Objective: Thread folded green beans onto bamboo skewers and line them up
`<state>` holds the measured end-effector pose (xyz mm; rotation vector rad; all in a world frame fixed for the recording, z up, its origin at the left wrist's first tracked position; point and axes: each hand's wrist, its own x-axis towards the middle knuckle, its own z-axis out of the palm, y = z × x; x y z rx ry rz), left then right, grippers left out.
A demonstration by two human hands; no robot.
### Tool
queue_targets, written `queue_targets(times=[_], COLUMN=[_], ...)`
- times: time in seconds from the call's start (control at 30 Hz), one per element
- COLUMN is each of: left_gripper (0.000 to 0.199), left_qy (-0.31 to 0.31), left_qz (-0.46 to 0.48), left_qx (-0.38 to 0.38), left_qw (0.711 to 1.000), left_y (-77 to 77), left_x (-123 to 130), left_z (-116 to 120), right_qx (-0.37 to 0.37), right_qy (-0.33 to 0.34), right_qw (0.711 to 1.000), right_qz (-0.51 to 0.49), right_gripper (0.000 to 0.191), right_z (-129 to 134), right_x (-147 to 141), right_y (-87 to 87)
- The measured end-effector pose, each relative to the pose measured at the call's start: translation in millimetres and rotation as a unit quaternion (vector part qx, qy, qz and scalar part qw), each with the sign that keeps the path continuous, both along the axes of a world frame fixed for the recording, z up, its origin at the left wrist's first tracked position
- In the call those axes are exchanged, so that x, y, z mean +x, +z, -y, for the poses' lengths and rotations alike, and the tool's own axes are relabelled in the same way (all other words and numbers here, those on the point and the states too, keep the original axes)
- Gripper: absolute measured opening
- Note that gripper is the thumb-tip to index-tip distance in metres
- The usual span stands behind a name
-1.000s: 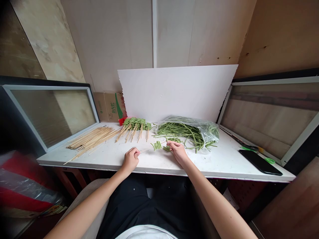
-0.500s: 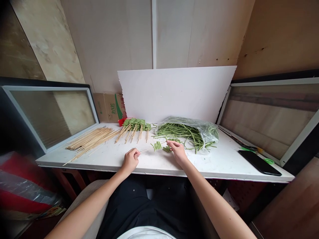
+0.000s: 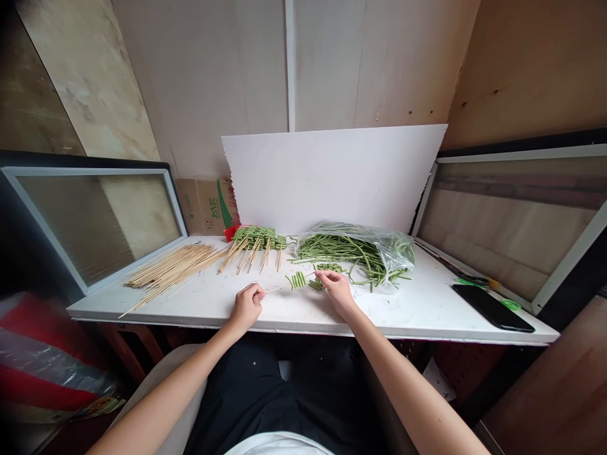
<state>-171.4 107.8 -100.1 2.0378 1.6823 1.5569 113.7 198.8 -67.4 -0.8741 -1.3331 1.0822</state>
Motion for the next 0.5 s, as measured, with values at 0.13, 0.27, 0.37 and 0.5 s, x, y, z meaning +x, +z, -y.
queue_targets(times=[0.13, 0.27, 0.37, 0.5], left_gripper=[0.022, 0.021, 0.021, 0.020], left_qy=[-0.017, 0.002, 0.015, 0.032], left_qz=[0.000, 0.038, 0.050, 0.050], left_qx=[-0.006, -0.008, -0.002, 0.002], left_qw=[1.000, 0.999, 0.999, 0.998], left_y=[-0.2, 1.7, 2.9, 1.2], left_x=[1, 0, -1, -2], left_z=[0, -2, -3, -5], right_qx=[0.015, -0.010, -0.014, 0.042], right_qy=[0.034, 0.034, 0.034, 0.003], right_qw=[0.999, 0.999, 0.999, 0.993], right_qz=[0.023, -0.001, 0.015, 0.108], right_gripper=[0.045, 0.044, 0.049, 0.060], right_z=[10, 20, 22, 16], right_x=[-10, -24, -24, -7], right_y=[-0.8, 0.7, 8.5, 19.1])
